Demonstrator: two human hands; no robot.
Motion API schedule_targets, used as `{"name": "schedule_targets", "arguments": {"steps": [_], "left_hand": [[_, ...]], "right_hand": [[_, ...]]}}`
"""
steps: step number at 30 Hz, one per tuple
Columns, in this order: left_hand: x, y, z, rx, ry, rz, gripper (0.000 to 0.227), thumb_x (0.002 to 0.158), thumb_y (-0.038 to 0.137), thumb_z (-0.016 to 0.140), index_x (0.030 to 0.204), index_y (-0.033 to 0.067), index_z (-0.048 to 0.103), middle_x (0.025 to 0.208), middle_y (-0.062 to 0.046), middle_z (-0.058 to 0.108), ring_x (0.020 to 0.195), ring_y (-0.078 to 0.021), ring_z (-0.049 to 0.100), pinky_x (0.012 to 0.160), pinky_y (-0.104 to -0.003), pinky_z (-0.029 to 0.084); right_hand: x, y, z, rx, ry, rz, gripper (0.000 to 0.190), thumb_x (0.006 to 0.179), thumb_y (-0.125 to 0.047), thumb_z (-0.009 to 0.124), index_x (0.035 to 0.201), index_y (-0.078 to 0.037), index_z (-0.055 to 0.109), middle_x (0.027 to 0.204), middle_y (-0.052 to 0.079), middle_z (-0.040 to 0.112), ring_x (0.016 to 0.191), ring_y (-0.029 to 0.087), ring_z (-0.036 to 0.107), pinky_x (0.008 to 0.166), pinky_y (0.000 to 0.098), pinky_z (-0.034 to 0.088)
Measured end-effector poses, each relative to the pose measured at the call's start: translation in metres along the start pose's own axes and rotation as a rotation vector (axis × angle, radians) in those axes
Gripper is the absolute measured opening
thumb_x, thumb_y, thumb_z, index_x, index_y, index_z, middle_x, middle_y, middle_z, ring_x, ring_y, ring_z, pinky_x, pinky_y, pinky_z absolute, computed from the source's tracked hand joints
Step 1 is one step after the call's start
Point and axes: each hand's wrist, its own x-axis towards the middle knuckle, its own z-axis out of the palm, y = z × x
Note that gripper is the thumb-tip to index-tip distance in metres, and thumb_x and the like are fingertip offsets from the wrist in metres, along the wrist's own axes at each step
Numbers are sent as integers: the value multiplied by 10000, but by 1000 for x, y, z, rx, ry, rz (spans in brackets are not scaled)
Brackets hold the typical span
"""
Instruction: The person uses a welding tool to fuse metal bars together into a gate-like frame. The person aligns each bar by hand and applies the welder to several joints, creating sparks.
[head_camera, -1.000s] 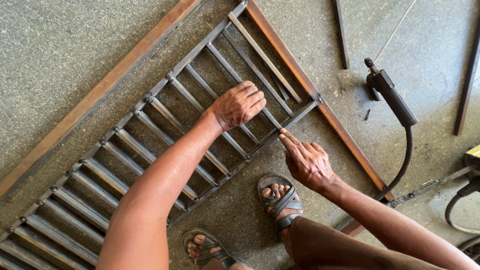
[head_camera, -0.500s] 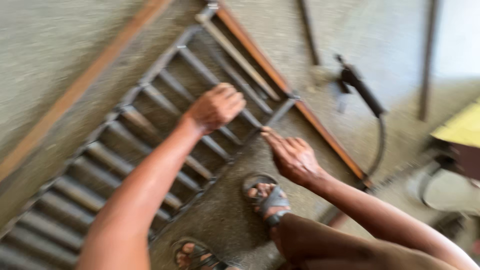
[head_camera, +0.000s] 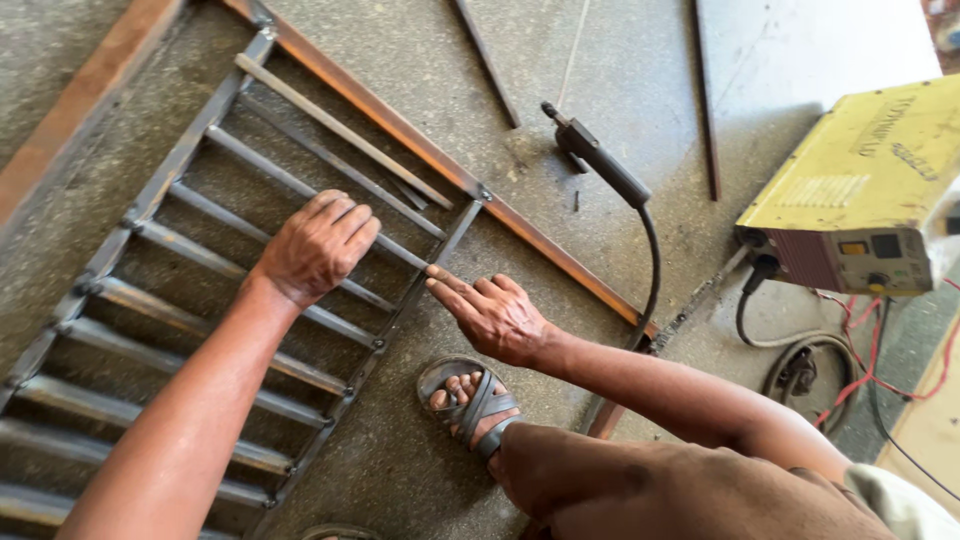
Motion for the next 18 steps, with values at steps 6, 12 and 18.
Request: {"name": "schedule_targets", "arguments": {"steps": [6, 12, 18], "left_hand": [[-2, -1, 5, 29, 2, 12, 188, 973, 121, 611, 1103, 52, 730, 1130, -121, 748, 1083, -260, 697, 1075, -400, 522], [-3, 0, 7, -32, -10, -7, 221, 961, 110, 602, 1123, 33, 730, 1165, -120, 733, 1105, -269, 678, 1090, -401, 506], [-7, 0, 14, -17, 5, -18, 200, 979, 98, 606, 1124, 45, 733, 1192, -121, 729, 1119, -258, 686, 1108, -388, 507]], "right_hand": [[-4, 10, 17, 8, 27, 0, 560, 950, -76, 592, 1494, -37, 462, 1532, 160, 550, 866, 188, 630, 751, 369, 499], [1, 103, 13, -469, 124, 474, 685, 995, -182, 661, 1612, -154, 363, 1437, 203, 497, 1278, 326, 488, 946, 484, 481], [16, 190, -19, -263, 224, 906, 837, 960, -359, 781, 1525, 52, 321, 1442, 357, 369, 1276, 479, 391, 1077, 639, 327]]}}
